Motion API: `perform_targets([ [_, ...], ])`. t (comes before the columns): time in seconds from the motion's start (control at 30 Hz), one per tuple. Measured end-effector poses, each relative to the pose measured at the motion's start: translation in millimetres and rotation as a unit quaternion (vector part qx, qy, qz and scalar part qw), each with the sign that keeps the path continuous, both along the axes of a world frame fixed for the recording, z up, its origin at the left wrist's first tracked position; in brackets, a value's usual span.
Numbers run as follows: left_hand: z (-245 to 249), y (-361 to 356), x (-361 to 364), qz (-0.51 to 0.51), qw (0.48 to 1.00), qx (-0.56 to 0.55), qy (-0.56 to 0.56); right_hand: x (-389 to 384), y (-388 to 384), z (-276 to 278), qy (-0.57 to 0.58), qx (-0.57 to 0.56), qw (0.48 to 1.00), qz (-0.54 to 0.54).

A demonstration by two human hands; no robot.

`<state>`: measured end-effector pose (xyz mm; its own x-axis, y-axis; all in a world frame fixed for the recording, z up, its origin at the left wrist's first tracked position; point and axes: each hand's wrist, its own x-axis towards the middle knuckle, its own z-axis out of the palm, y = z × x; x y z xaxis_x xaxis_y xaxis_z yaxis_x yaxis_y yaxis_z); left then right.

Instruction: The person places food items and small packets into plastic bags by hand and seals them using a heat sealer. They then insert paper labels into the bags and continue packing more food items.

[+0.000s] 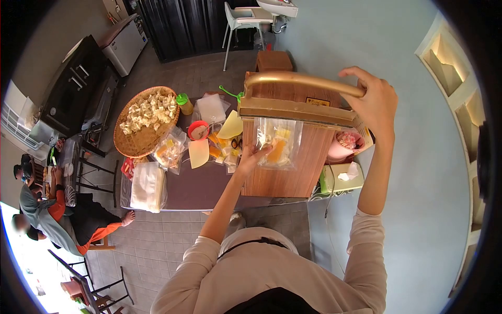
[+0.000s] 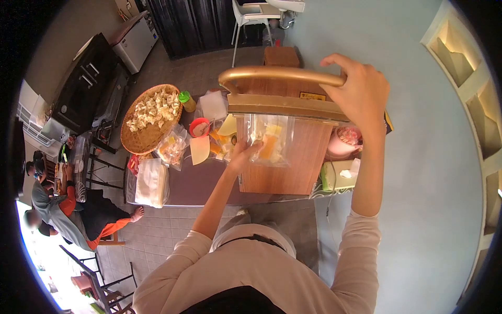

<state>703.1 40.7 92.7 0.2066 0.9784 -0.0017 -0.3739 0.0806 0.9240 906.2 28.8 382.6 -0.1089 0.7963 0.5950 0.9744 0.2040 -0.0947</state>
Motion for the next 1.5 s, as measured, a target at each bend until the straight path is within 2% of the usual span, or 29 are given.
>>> perform_targets([
  [0.23, -9, 2, -2, -0.011, 1.000, -0.005, 0.023, 3, -35, -27, -0.018, -0.018, 0.999, 0.048],
  [0.33, -5, -2, -4, -0.012, 0.999, -0.012, 0.027, 0, -48, -41, 0.030, -0.034, 0.998, 0.043],
  [0.43, -7, -3, 2, -0.002, 0.999, 0.025, -0.035, 0, -56, -52, 0.029, 0.003, 0.997, 0.065],
  [0.53, -8, -6, 2, 0.003, 1.000, 0.023, -0.012, 1, -58, -59, 0.022, 0.025, 0.997, 0.072],
  [0.6, -16, -5, 4, 0.004, 1.000, 0.023, -0.021, 1, -59, -60, 0.013, 0.020, 0.999, 0.043],
  [0.8, -25, -8, 3, -0.001, 1.000, -0.001, -0.026, -5, -56, -55, 0.050, 0.052, 0.996, 0.048],
  [0.9, -20, -10, 2, -0.010, 0.999, -0.020, -0.027, -7, -53, -45, 0.049, 0.019, 0.999, 0.013],
  [1.03, -20, -8, 0, -0.032, 0.999, -0.028, 0.008, -5, -46, -37, 0.063, 0.015, 0.997, 0.027],
  [1.33, -24, -9, 4, -0.002, 1.000, -0.015, -0.023, -1, -33, -26, 0.028, 0.000, 0.999, 0.019],
  [1.43, -22, -9, 0, -0.026, 0.999, -0.029, 0.017, -2, -33, -26, 0.032, -0.003, 0.999, 0.017],
  [1.5, -18, -12, 2, -0.014, 0.999, -0.029, 0.003, -2, -33, -27, 0.026, 0.001, 1.000, 0.016],
])
